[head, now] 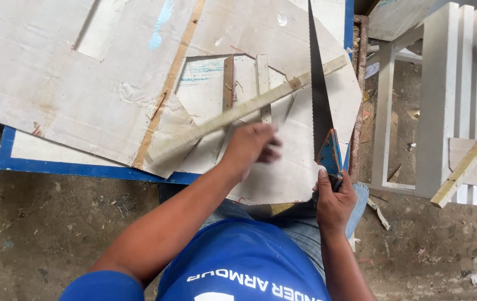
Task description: Using a hand saw to cut a small wooden strip on a workbench
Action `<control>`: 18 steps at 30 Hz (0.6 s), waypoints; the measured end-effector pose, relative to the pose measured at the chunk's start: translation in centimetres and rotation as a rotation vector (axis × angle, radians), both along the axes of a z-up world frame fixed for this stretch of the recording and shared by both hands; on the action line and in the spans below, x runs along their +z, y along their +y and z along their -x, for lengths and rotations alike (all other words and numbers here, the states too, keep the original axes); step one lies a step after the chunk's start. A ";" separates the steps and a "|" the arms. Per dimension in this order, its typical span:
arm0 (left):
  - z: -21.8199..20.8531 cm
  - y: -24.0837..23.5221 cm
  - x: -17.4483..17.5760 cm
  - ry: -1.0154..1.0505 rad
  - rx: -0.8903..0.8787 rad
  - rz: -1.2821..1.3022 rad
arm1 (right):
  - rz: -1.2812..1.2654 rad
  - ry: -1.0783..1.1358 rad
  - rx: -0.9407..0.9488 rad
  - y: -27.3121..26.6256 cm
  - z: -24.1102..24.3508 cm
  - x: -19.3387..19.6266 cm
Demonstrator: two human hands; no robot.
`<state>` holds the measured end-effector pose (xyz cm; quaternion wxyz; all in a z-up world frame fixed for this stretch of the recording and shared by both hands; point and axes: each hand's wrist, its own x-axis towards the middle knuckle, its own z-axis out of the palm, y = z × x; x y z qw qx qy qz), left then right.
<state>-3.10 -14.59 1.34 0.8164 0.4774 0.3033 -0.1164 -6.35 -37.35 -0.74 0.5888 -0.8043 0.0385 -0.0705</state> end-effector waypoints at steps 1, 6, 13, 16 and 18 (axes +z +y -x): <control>1.0 0.8 0.5 0.002 0.006 -0.004 | -0.004 0.002 0.006 0.0 -0.1 -0.2; 4.5 5.5 -0.6 -0.699 -0.222 -1.841 | 0.088 -0.033 0.038 -0.7 0.2 -1.4; 5.1 10.7 1.5 -0.084 -0.579 -1.604 | 0.017 -0.001 0.008 -0.4 0.5 -0.3; 5.1 11.0 2.1 -0.092 -0.611 -1.535 | 0.012 0.001 0.008 -0.4 1.0 -0.3; 5.2 11.0 0.8 -0.196 -0.495 -1.616 | -0.017 -0.006 -0.007 -0.8 1.3 -0.8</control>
